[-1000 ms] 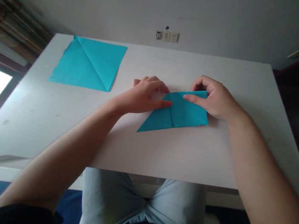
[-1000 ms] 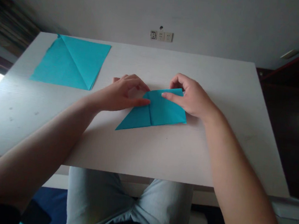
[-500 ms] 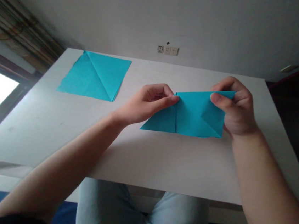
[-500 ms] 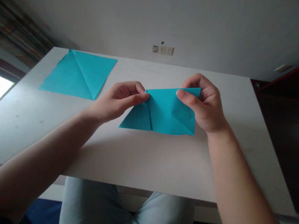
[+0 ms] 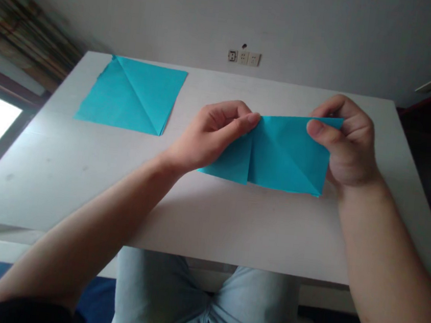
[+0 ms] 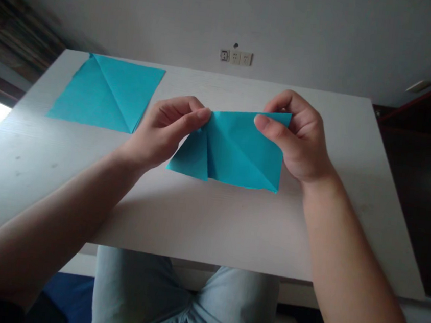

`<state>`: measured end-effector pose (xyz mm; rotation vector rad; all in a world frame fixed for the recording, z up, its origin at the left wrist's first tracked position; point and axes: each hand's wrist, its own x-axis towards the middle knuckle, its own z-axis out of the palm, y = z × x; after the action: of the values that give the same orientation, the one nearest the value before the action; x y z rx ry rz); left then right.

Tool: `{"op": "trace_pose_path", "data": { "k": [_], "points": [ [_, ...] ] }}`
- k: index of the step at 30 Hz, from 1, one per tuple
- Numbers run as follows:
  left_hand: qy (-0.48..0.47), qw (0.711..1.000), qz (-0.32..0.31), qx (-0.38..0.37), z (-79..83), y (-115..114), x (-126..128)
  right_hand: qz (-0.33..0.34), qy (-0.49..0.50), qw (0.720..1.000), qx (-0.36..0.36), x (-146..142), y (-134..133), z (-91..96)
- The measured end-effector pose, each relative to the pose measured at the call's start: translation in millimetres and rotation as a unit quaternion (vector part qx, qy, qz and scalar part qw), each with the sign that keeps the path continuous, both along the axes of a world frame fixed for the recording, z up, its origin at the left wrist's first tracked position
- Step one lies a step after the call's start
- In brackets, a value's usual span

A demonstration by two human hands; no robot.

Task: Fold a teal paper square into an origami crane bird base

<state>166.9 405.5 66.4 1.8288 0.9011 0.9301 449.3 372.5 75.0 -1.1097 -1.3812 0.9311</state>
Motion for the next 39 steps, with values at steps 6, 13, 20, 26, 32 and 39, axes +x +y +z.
{"op": "trace_pose_path", "data": {
  "k": [6,13,20,26,32,39],
  "points": [
    [0.027,0.997,0.051,0.057,-10.6,1,1,0.007,0.051,0.998,-0.047,-10,-2,5.1],
    [0.059,0.994,0.037,0.079,-11.6,1,0,-0.024,0.021,0.999,0.001,0,7,2.9],
    [0.045,0.994,0.023,0.093,-13.4,5,-5,-0.04,0.023,0.999,-0.021,0,8,-0.1],
    [0.072,0.982,-0.016,0.176,-7.2,10,-13,-0.049,0.039,0.996,0.067,6,7,6.6],
    [0.19,0.951,0.04,0.241,-6.2,21,-24,0.136,-0.15,0.976,0.084,23,1,8.1],
    [0.313,0.928,-0.044,0.197,-24.2,29,-28,0.295,-0.253,0.92,-0.053,12,5,-5.3]
  ]
}}
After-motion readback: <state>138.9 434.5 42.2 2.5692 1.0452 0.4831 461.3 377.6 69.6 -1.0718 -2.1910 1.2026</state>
